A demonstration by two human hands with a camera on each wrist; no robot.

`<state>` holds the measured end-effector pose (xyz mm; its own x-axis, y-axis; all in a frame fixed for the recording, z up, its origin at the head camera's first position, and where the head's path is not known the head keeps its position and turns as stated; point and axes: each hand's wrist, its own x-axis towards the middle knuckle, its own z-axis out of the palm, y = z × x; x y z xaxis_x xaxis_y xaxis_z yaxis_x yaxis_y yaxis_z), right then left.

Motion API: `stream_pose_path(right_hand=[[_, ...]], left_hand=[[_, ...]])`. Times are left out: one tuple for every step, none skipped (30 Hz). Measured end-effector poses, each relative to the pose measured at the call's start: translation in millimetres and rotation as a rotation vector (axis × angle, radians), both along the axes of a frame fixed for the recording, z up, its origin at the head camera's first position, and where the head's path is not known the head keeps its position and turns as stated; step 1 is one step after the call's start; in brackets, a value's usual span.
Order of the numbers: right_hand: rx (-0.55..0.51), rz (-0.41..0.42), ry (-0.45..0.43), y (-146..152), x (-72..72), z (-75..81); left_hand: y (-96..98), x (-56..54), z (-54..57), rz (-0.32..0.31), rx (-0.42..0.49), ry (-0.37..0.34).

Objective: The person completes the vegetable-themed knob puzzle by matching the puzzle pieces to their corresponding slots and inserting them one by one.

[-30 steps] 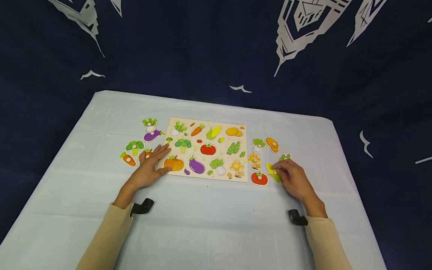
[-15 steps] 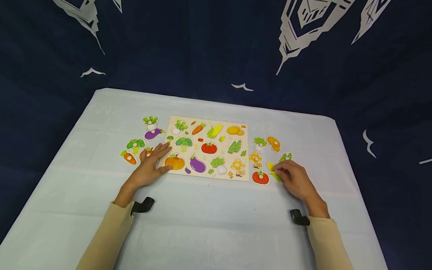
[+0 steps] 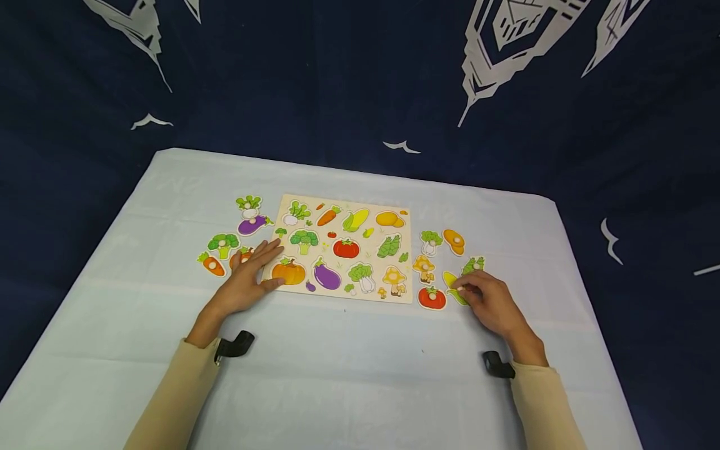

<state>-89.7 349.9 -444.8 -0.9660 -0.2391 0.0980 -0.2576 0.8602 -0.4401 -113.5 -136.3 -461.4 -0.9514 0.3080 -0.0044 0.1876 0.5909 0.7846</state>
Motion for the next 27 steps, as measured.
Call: stream_pose_path(right_hand=[[-0.001, -0.002, -0.003, 0, 0.1, 0.2], [0.0, -0.002, -0.004, 0, -0.1, 0.5], [0.0, -0.003, -0.005, -1, -0.1, 0.9], [-0.001, -0.001, -0.004, -1, -0.1, 1.2], [0.001, 0.0, -0.003, -1, -0.2, 1.3], [0.003, 0.003, 0.001, -1, -0.3, 1.4], [0.007, 0.006, 0.008, -1, -0.6, 1.6], [0.012, 0.008, 0.016, -1, -0.8, 1.9], [0.015, 0.011, 0.025, -1, -1.0, 2.2], [0.017, 0.015, 0.033, -1, -1.4, 2.4], [0.018, 0.015, 0.039, -1, -1.9, 2.7], [0.019, 0.016, 0.046, -1, -2.4, 3.2], [0.018, 0.018, 0.055, -1, -2.9, 3.7], [0.016, 0.019, 0.06, -1, -3.5, 4.2], [0.016, 0.02, 0.068, -1, -4.1, 4.5], [0.015, 0.019, 0.076, -2, -4.7, 4.8], [0.011, 0.019, 0.082, -2, -5.6, 5.0], [0.009, 0.021, 0.091, -3, -6.7, 5.3], [0.004, 0.023, 0.097, -4, -7.8, 5.8], [-0.002, 0.024, 0.1, -6, -9.2, 6.1], [-0.008, 0.025, 0.102, -8, -10.7, 6.5], [-0.016, 0.027, 0.103, -9, -11.9, 7.1], [-0.021, 0.029, 0.102, -11, -13.1, 7.3], [-0.026, 0.03, 0.1, -12, -14.1, 7.7], [-0.03, 0.029, 0.099, -14, -15.0, 7.7], [-0.028, 0.026, 0.098, -15, -16.0, 7.5], [-0.028, 0.022, 0.096, -16, -16.9, 7.5]], left_hand=[[-0.1, 0.0, 0.0, 0.0, 0.0, 0.0], [-0.1, 0.0, 0.0, -0.001, 0.001, 0.001], [-0.2, 0.0, 0.0, -0.001, 0.001, 0.002], [-0.2, 0.0, -0.1, -0.002, 0.001, 0.003], [-0.3, 0.0, -0.2, -0.002, 0.001, 0.003], [-0.4, -0.1, -0.3, -0.002, 0.003, 0.004], [-0.5, -0.2, -0.6, -0.001, 0.004, 0.004], [-0.6, -0.2, -0.8, -0.001, 0.007, 0.004], [-0.8, -0.3, -1.0, 0.0, 0.009, 0.005], [-0.9, -0.3, -1.3, 0.002, 0.01, 0.005], [-1.0, -0.3, -1.5, 0.002, 0.012, 0.005], [-1.0, -0.2, -1.4, 0.002, 0.015, 0.005], [-0.9, -0.1, -1.6, 0.002, 0.017, 0.005], [-0.7, 0.0, -1.6, 0.002, 0.018, 0.005], [-0.4, 0.0, -1.7, 0.002, 0.019, 0.004], [-0.1, 0.0, -1.6, 0.001, 0.019, 0.003], [0.2, 0.0, -1.3, 0.001, 0.018, 0.003], [0.2, 0.0, -1.3, 0.001, 0.017, 0.003], [0.3, -0.1, -1.2, 0.002, 0.016, 0.003], [0.2, -0.2, -0.8, 0.003, 0.013, 0.004], [0.0, -0.3, -0.5, 0.004, 0.011, 0.005], [-0.1, -0.2, -0.3, 0.005, 0.009, 0.006], [-0.2, -0.2, 0.0, 0.006, 0.009, 0.006], [-0.2, -0.2, 0.1, 0.007, 0.008, 0.006], [-0.1, -0.1, 0.2, 0.007, 0.007, 0.007], [0.0, -0.1, 0.2, 0.007, 0.006, 0.007], [0.1, -0.2, 0.2, 0.006, 0.007, 0.006]])
